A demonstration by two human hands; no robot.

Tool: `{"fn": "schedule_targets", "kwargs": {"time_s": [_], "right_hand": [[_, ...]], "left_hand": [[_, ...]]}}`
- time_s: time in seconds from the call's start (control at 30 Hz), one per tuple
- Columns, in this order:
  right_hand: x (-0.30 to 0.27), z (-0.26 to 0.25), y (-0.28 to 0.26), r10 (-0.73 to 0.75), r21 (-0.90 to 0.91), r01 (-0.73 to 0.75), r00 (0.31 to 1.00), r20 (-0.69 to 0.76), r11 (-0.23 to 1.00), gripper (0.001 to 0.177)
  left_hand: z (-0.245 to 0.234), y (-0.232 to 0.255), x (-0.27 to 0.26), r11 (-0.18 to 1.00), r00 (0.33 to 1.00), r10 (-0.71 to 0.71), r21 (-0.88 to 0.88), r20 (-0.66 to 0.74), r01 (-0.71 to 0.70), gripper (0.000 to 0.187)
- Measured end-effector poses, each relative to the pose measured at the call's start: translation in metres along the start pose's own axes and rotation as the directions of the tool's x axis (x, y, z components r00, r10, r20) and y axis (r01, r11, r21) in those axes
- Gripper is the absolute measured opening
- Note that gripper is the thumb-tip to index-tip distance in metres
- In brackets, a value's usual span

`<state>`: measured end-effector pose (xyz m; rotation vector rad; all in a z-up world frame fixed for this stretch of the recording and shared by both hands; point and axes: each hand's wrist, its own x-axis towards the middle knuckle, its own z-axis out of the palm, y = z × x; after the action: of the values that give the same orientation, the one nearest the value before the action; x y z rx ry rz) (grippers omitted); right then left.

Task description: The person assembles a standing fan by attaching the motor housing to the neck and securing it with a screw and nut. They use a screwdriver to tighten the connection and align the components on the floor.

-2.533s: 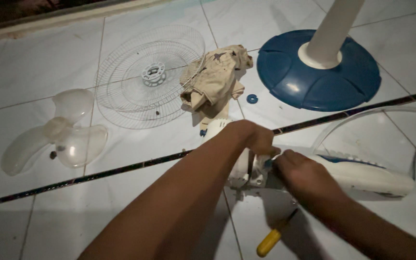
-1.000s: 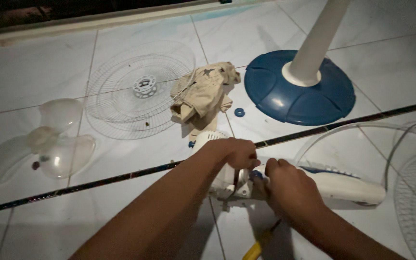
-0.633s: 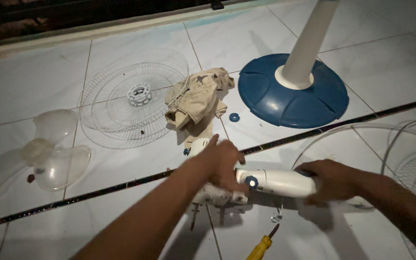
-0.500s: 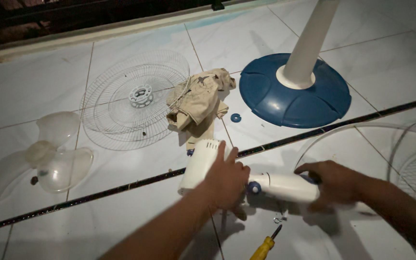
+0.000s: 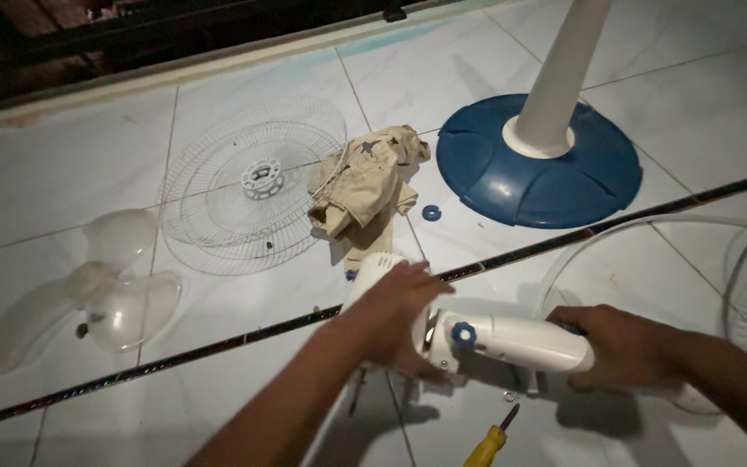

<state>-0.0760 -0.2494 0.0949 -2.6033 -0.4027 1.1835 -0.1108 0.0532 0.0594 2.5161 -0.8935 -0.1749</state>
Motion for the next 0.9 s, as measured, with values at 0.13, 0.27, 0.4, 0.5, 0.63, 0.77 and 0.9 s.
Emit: {"fn": "schedule_targets", "kwargs": {"time_s": [0.13,0.27,0.4,0.5,0.63,0.77,0.9], "right_hand": [[0.004,0.01,-0.002,-0.052,-0.23,0.037,0.997,-0.061,0.972,0.071],[0.02,0.002,-0.015,-0.062,-0.235,0.027,0.988,-0.142,0.972,0.085],[0.028,0.014,-0.035,-0.171,-0.248,0.123,0.968,-0.185,0.961,0.103],[0.036,0.037,-0.047,-0.267,-0.305,0.189,0.934,-0.238,0.933,0.092],[0.06,0.032,-0.048,-0.31,-0.373,0.164,0.874,-0.375,0.913,0.057],[0.093,0.011,-0.041,-0.306,-0.332,0.157,0.829,-0.468,0.93,0.056],[0.107,0.004,-0.035,-0.295,-0.359,0.141,0.856,-0.424,0.923,0.058]], "left_hand": [[0.0,-0.025,0.001,0.958,0.963,-0.254,-0.159,-0.086,0.238,0.09],[-0.01,-0.03,0.014,0.986,0.96,-0.16,-0.071,-0.231,0.148,0.084],[-0.027,0.001,0.016,0.917,0.899,-0.387,0.193,0.205,0.35,0.127],[-0.022,0.022,0.009,0.818,0.756,-0.567,0.332,0.326,0.47,0.144],[-0.01,0.001,0.012,0.883,0.889,-0.451,0.185,0.078,0.432,0.135],[-0.007,-0.046,0.028,0.947,0.957,-0.247,0.172,-0.153,0.272,0.109],[-0.016,-0.066,0.046,0.94,0.939,-0.334,0.047,-0.079,0.339,0.109]]}}
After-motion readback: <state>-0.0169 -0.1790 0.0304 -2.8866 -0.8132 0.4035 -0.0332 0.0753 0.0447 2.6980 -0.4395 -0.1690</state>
